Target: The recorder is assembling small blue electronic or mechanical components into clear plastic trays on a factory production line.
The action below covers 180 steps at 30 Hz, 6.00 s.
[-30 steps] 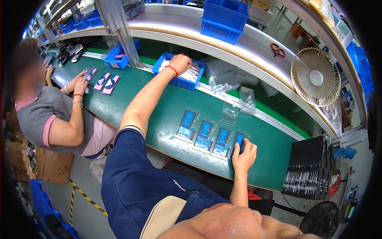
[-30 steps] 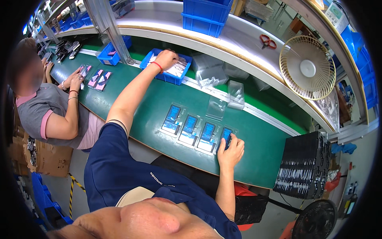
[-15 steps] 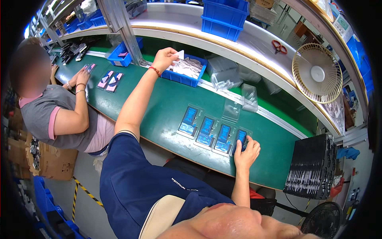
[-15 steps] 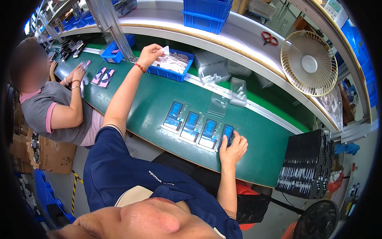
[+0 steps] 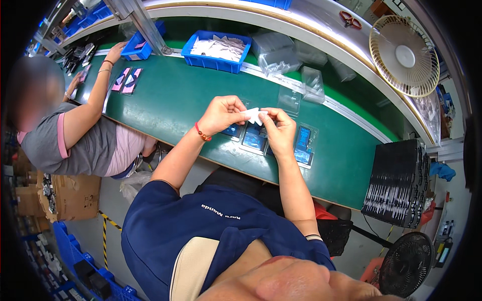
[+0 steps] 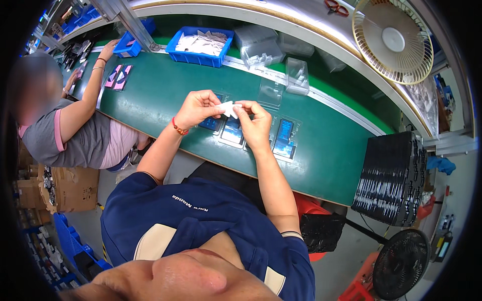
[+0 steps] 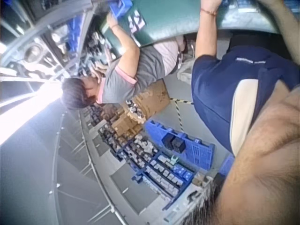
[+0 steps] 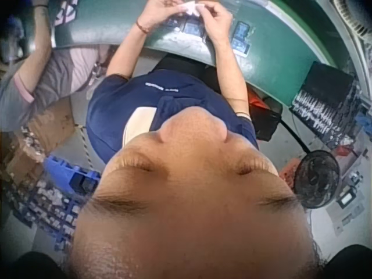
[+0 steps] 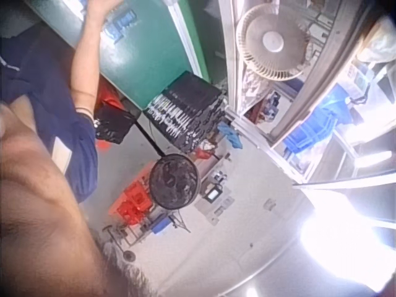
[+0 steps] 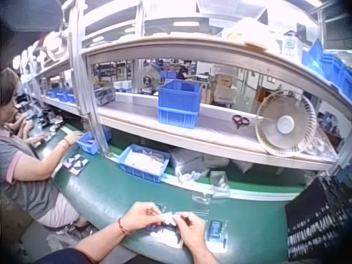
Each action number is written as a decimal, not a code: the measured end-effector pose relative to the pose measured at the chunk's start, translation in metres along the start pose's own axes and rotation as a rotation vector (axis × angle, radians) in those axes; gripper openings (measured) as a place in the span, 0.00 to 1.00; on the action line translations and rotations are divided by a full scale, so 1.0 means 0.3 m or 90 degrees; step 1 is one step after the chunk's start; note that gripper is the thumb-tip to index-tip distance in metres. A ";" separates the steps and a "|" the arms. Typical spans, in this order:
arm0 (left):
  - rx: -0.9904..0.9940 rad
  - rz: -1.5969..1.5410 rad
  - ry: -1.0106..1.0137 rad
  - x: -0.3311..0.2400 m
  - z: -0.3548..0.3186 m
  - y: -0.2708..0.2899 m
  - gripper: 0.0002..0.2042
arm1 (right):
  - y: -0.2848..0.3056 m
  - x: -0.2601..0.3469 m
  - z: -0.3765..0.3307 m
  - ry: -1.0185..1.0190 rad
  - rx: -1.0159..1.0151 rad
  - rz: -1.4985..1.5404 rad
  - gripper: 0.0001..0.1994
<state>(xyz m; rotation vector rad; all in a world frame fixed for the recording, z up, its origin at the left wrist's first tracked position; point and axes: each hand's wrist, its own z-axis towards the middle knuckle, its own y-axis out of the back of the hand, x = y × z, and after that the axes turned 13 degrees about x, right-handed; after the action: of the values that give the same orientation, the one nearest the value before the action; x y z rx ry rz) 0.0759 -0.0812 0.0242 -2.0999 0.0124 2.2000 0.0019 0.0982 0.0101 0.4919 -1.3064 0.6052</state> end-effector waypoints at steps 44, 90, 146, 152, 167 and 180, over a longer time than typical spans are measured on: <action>0.000 -0.011 0.051 -0.029 0.181 -0.033 0.07 | 0.064 -0.003 -0.085 0.041 -0.100 -0.046 0.11; -0.132 0.831 -0.109 0.068 0.024 -0.251 0.21 | 0.398 0.047 -0.329 0.112 0.026 -0.752 0.27; 0.169 0.753 -0.345 0.145 0.287 -0.124 0.10 | 0.774 0.762 -0.987 -0.265 -0.886 -0.918 0.22; 0.196 0.745 -0.377 0.127 0.297 -0.152 0.07 | 0.706 0.166 -1.188 -0.738 -1.006 -0.797 0.20; 0.175 0.755 -0.364 0.124 0.283 -0.160 0.07 | 0.783 -0.462 -1.220 -0.879 -0.828 -0.580 0.22; 0.153 0.678 -0.453 0.078 0.145 -0.309 0.09 | 0.467 0.186 -0.673 -0.102 0.046 0.112 0.18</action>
<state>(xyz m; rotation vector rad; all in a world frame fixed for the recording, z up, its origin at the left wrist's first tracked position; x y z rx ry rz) 0.0386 0.0158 0.0088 -1.1258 1.5284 3.0895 0.0659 0.3415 0.0242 0.4948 -1.4950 0.7741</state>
